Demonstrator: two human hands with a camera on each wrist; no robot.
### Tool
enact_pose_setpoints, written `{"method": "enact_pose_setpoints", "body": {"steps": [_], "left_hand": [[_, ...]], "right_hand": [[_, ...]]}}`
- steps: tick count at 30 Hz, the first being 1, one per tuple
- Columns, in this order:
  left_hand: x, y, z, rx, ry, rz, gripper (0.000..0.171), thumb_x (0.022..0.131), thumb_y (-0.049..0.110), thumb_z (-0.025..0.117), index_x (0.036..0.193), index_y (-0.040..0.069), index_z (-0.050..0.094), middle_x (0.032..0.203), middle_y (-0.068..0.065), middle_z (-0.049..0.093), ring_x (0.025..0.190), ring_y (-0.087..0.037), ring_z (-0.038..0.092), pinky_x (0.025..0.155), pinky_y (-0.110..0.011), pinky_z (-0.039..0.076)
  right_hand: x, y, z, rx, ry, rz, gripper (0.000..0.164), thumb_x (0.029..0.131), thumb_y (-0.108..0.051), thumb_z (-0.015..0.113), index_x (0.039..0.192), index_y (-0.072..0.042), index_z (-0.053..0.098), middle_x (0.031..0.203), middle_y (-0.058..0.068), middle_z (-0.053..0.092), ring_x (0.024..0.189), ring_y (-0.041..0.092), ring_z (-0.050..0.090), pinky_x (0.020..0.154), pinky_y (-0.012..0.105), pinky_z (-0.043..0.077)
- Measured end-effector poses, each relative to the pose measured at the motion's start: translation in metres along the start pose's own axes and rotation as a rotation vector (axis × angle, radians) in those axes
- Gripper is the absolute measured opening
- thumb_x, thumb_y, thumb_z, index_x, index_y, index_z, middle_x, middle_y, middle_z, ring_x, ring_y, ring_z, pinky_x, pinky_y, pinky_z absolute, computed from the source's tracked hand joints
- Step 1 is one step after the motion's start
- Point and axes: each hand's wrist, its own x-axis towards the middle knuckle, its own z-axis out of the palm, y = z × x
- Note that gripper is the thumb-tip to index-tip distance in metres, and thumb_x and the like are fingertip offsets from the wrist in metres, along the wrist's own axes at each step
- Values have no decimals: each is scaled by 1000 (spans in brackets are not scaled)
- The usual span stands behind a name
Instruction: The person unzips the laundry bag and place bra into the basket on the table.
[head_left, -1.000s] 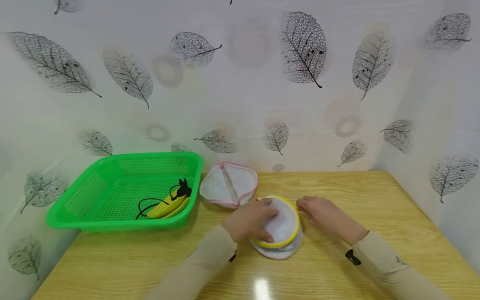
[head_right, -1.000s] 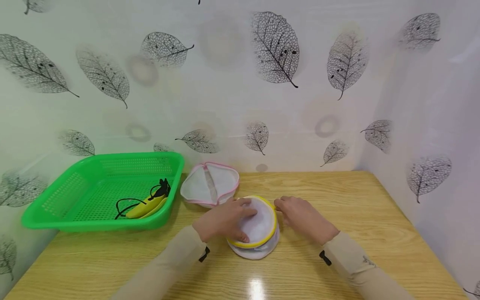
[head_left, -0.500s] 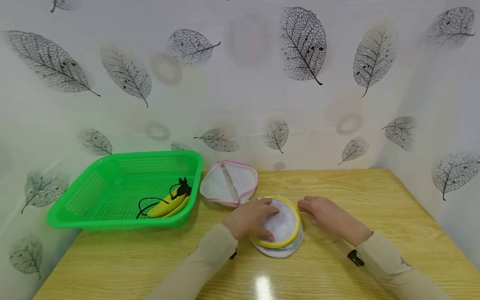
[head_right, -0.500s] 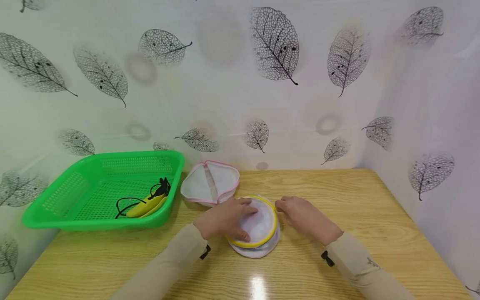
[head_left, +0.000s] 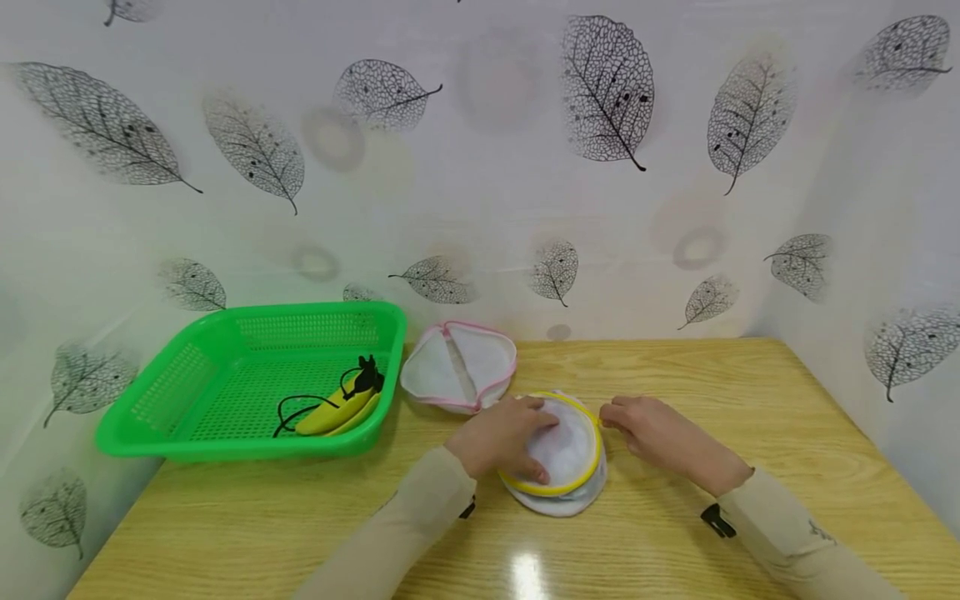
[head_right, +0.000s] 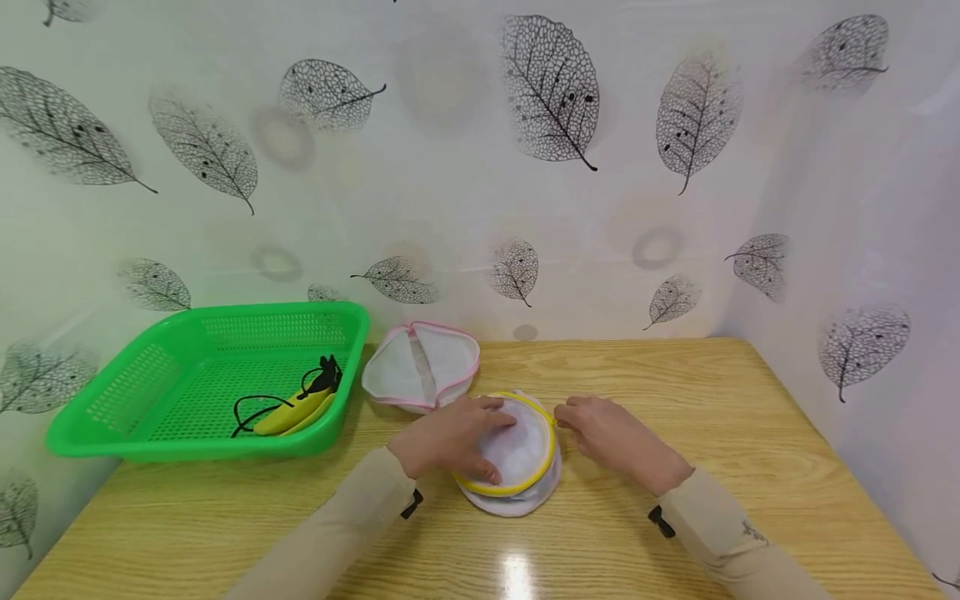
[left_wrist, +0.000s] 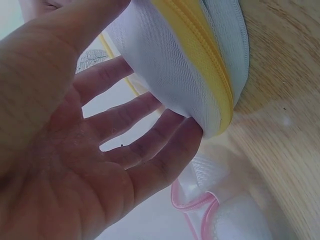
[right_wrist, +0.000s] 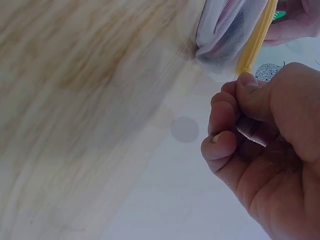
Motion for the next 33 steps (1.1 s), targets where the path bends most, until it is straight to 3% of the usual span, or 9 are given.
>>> {"method": "enact_pose_setpoints", "body": {"steps": [5, 12, 19, 26, 33], "left_hand": [[0, 1, 1, -5, -1, -10, 80, 78, 51, 85, 148, 29, 55, 161, -1, 44, 142, -29, 48, 117, -42, 43], [1, 1, 0, -11, -9, -24, 80, 78, 52, 86, 148, 30, 55, 162, 0, 44, 144, -28, 47, 117, -43, 42], [2, 0, -1, -18, -18, -28, 79, 78, 51, 85, 148, 30, 55, 162, 0, 43, 145, -28, 46, 118, -44, 42], [1, 0, 0, -8, -16, -22, 79, 78, 51, 85, 148, 30, 55, 162, -1, 44, 144, -28, 47, 117, -44, 42], [0, 1, -1, -13, -8, -19, 78, 79, 50, 86, 148, 28, 56, 161, -1, 45, 143, -27, 48, 117, -43, 43]], "right_hand": [[-2, 1, 0, 6, -8, 9, 25, 82, 13, 66, 90, -11, 65, 79, -2, 64, 68, 8, 62, 60, 25, 54], [-4, -1, -1, 16, -14, 1, 17, 90, 4, 68, 86, -12, 63, 77, -1, 63, 65, 3, 57, 58, 23, 51], [-5, -3, -4, 39, -23, 10, 16, 90, 4, 68, 87, -11, 63, 78, 0, 65, 68, 4, 59, 60, 25, 53], [-8, -5, -3, 52, -6, 1, 15, 90, 3, 68, 85, -10, 63, 76, -1, 63, 66, 0, 53, 59, 21, 51], [-9, -7, -3, 79, -41, 9, 16, 91, 5, 66, 88, -10, 67, 80, -1, 66, 69, 1, 58, 60, 22, 54]]}}
